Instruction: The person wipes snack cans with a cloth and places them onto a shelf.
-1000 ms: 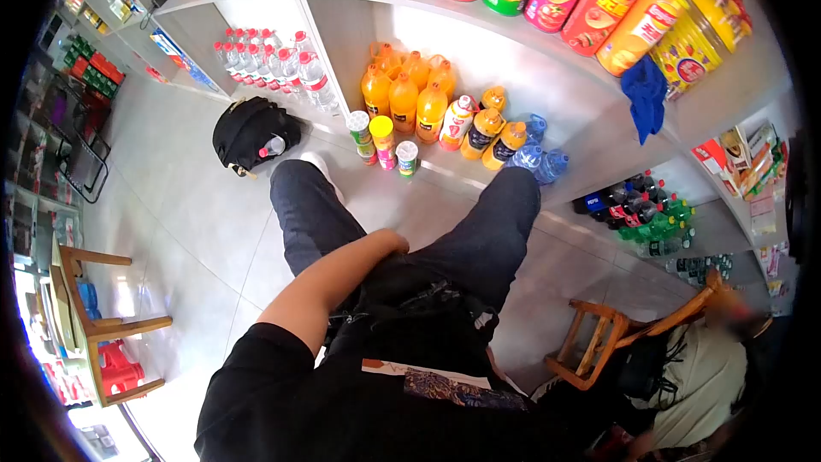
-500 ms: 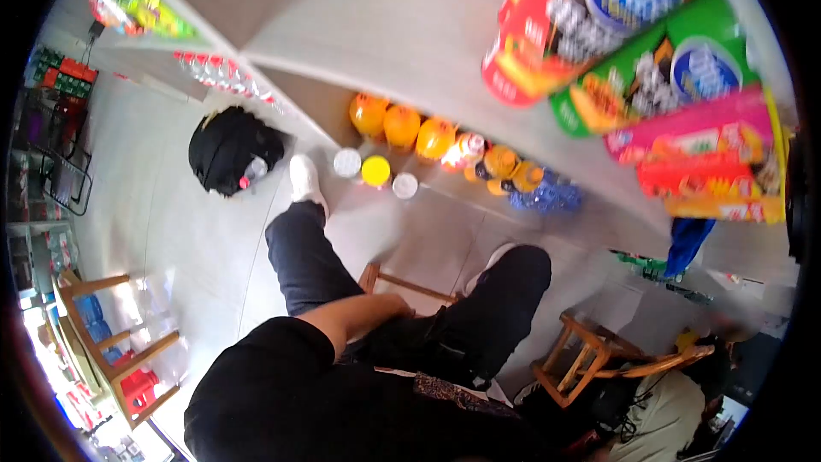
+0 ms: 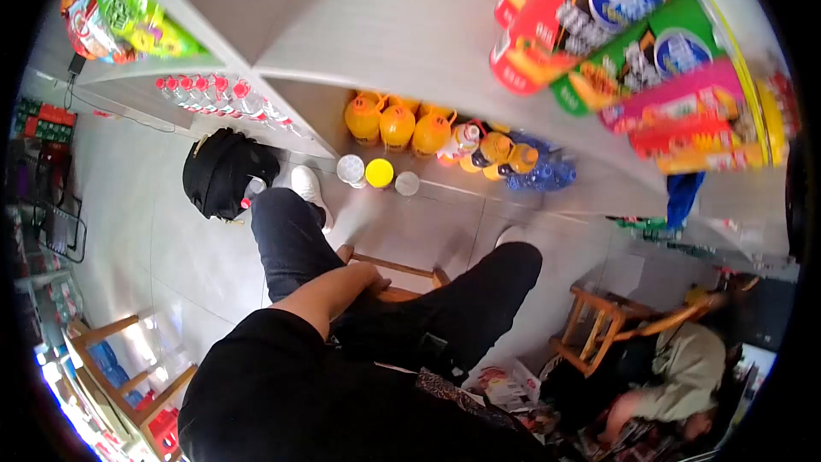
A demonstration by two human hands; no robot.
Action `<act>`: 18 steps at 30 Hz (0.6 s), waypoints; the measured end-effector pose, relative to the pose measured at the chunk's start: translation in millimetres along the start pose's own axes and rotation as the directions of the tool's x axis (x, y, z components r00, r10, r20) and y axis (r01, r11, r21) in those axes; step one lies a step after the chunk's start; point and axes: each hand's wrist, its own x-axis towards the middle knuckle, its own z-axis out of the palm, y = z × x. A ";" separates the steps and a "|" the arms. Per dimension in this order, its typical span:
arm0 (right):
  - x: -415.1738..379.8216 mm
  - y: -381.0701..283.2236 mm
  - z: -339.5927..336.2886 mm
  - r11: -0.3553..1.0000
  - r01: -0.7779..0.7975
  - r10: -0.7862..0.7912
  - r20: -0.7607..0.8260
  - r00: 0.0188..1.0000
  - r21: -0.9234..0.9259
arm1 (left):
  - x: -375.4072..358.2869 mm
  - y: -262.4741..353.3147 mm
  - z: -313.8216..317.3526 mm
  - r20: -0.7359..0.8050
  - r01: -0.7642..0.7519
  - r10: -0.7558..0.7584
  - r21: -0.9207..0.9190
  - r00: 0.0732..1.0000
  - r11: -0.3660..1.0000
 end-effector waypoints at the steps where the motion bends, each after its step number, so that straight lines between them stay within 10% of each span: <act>1: -6.6 5.8 11.9 1.000 0.004 -0.003 0.010 1.000 -0.025 | 20.9 -7.7 -5.4 -0.028 -0.024 0.026 0.077 0.999 0.997; 7: -87.7 33.9 63.1 0.967 -0.022 0.078 0.211 0.974 -0.254 | 40.4 10.8 -3.1 -0.122 0.216 -0.203 0.110 0.972 0.970; 12: -129.3 36.2 78.1 0.905 -0.003 0.184 0.385 0.904 -0.424 | -26.9 51.8 -16.8 -0.322 0.085 0.072 0.449 0.944 0.889; 15: -129.9 24.5 74.5 0.875 0.032 0.206 0.431 0.879 -0.483 | -66.2 62.8 -10.6 -0.591 -0.067 0.222 0.273 0.776 0.960; 18: -113.7 -0.3 61.1 0.860 0.061 0.197 0.439 0.876 -0.507 | -49.6 47.0 -12.1 -0.476 -0.118 0.237 0.267 0.847 0.957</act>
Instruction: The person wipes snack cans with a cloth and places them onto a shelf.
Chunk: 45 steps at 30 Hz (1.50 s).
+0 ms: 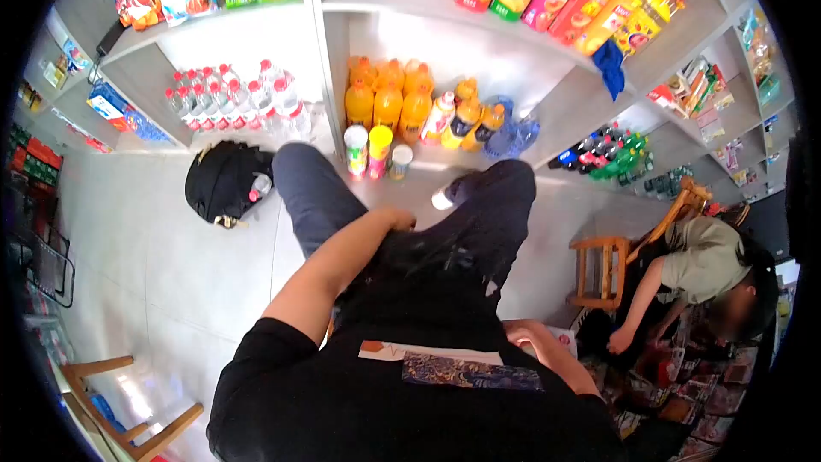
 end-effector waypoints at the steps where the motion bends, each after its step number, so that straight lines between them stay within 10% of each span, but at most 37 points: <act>1: 2.9 -2.3 -19.0 1.000 0.015 -0.014 -0.032 0.999 0.016 | 21.9 -14.0 11.7 0.093 0.001 -0.003 0.019 0.996 1.000; 5: 10.1 5.5 -114.8 0.933 0.261 -0.122 -0.465 0.877 0.247 | 22.1 -36.4 10.0 0.073 -0.025 0.018 0.090 0.997 0.996; 10: 30.8 -70.2 -203.1 0.661 0.750 -0.129 -0.979 0.155 0.031 | -20.9 10.5 -38.8 -0.033 0.204 -0.229 -0.344 0.973 0.916; 11: 46.5 -85.0 -217.0 0.857 0.435 -0.250 -0.961 -0.116 -0.275 | 9.8 -15.5 -15.4 -0.173 0.082 -0.133 -0.272 0.976 0.959; 18: 113.0 -176.4 -293.3 0.929 0.153 -0.369 -0.878 0.305 -0.338 | 26.7 -11.1 -20.2 -0.103 0.118 -0.152 -0.285 0.983 0.951; 22: 179.5 -193.8 -343.3 0.941 0.127 -0.286 -0.534 0.796 -0.314 | 33.8 -19.6 -14.3 -0.149 0.126 -0.188 -0.351 0.971 0.928; 23: 225.6 -184.1 -348.8 0.883 0.103 -0.410 -0.647 0.643 -0.457 | 42.8 -26.5 -5.4 -0.168 0.127 -0.200 -0.370 0.965 0.920; 34: 288.1 -266.0 -358.1 0.878 0.280 -0.474 -0.790 0.390 -0.388 | 110.9 -74.0 6.9 -0.424 0.183 -0.561 -0.659 0.711 0.730; 45: 321.9 -286.3 -374.5 0.883 0.274 -0.468 -0.758 0.455 -0.381 | 148.1 -118.9 -25.4 -0.435 -0.030 -0.769 -0.878 0.468 0.478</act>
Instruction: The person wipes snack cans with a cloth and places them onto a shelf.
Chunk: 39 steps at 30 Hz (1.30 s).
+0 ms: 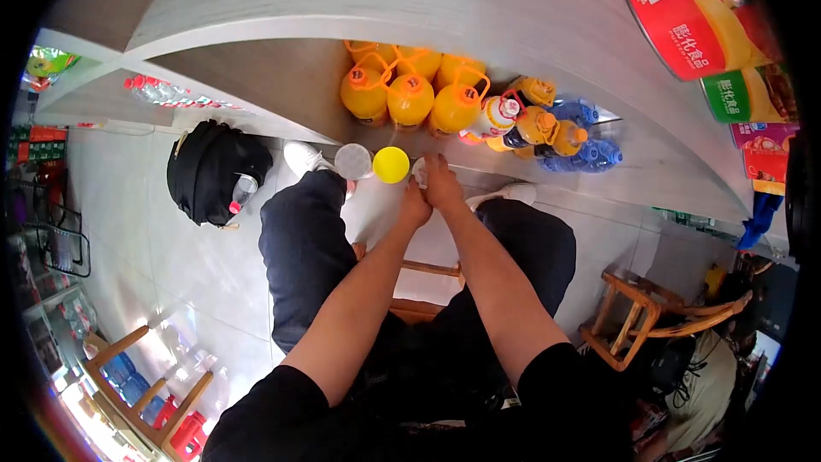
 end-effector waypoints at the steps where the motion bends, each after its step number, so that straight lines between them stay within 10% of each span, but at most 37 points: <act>1: 4.2 4.8 5.2 0.999 0.035 -0.034 0.043 0.999 -0.037 | 1.7 -10.6 6.7 0.013 -0.006 0.007 -0.042 1.000 0.999; 18: -68.9 2.2 -58.2 0.987 0.071 -0.073 -0.004 0.997 -0.145 | -46.5 73.4 -55.4 0.405 0.195 -0.130 -0.121 0.905 0.973; 25: -179.2 -3.4 -130.6 0.974 0.214 -0.215 -0.005 0.977 -0.079 | -95.2 64.4 -65.5 0.429 -0.537 0.496 -0.027 0.755 0.843; 32: -261.1 16.2 -137.6 0.880 0.472 -0.455 -0.191 0.870 0.058 | -152.2 90.6 -74.3 0.586 -0.524 0.381 0.088 0.715 0.847; 36: -289.2 22.0 -216.9 0.950 0.187 -0.121 -0.260 0.958 0.248 | -168.7 112.2 -89.4 0.559 -0.511 0.408 0.034 0.722 0.859; 39: -298.6 56.4 -306.3 0.917 0.346 0.007 -0.878 0.479 0.197 | -157.3 94.5 -89.3 0.546 -0.470 0.358 0.075 0.758 0.879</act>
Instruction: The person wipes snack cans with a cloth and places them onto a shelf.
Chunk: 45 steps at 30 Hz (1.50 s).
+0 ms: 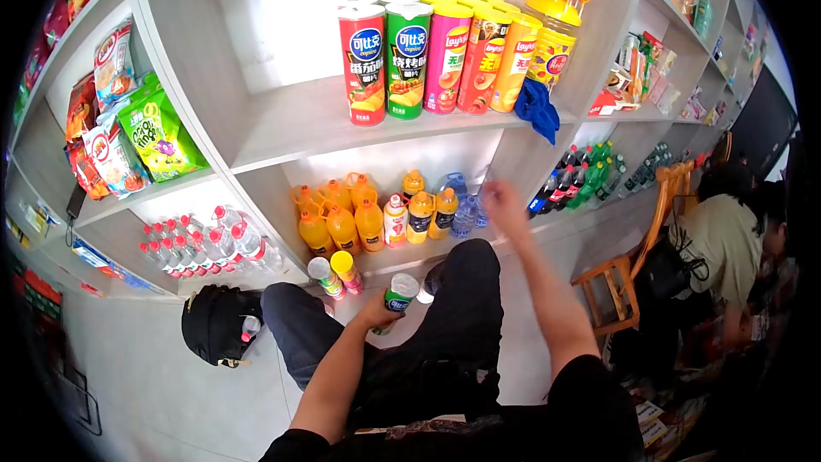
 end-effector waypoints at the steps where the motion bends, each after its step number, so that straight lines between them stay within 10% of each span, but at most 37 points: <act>1: 28.1 -5.2 -22.9 0.997 0.081 -0.081 -0.168 0.982 -0.003 | 4.1 -15.8 1.3 0.001 -0.002 0.002 0.023 1.000 1.000; 5: 112.2 -34.3 -98.7 0.931 0.067 -0.228 -0.429 0.874 -0.358 | -0.2 -12.4 -1.6 -0.026 0.090 -0.088 0.113 0.996 0.990; 15: 151.6 29.3 -85.3 0.812 0.121 -0.287 -0.209 0.935 -0.571 | 9.7 -30.5 1.4 0.002 0.032 -0.033 0.065 0.999 0.997; 26: 44.6 -14.3 -34.6 0.983 0.008 0.083 -0.489 0.869 0.181 | 4.5 -0.8 0.2 -0.113 0.013 -0.003 0.086 0.994 0.996; 29: -21.6 -56.2 19.8 0.947 -0.157 0.225 -0.229 0.947 0.280 | -14.0 40.0 -13.0 -0.049 0.003 -0.002 0.013 0.999 1.000; 33: -112.9 -43.7 121.6 0.993 0.024 -0.061 0.336 0.940 0.114 | 0.3 21.7 -4.8 -0.131 -0.023 0.025 0.017 0.991 1.000; 37: -159.1 -33.8 172.8 0.988 0.152 -0.136 0.330 0.934 -0.026 | 5.6 -21.4 -2.9 -0.169 -0.154 0.161 0.055 0.972 0.987; 41: -143.4 -51.9 154.3 0.953 0.275 -0.234 0.263 0.936 -0.129 | 1.6 15.6 -14.4 -0.017 0.064 -0.065 -0.070 0.998 0.995; 42: -143.0 -46.8 156.3 0.974 0.223 -0.207 0.263 0.942 -0.030 | 2.5 12.0 -6.0 -0.199 -0.170 0.152 -0.077 0.968 0.982; 45: -144.0 -40.9 155.8 0.987 0.075 -0.116 0.310 0.944 0.141 | -2.5 30.5 -7.5 -0.156 -0.210 0.194 -0.095 0.969 0.973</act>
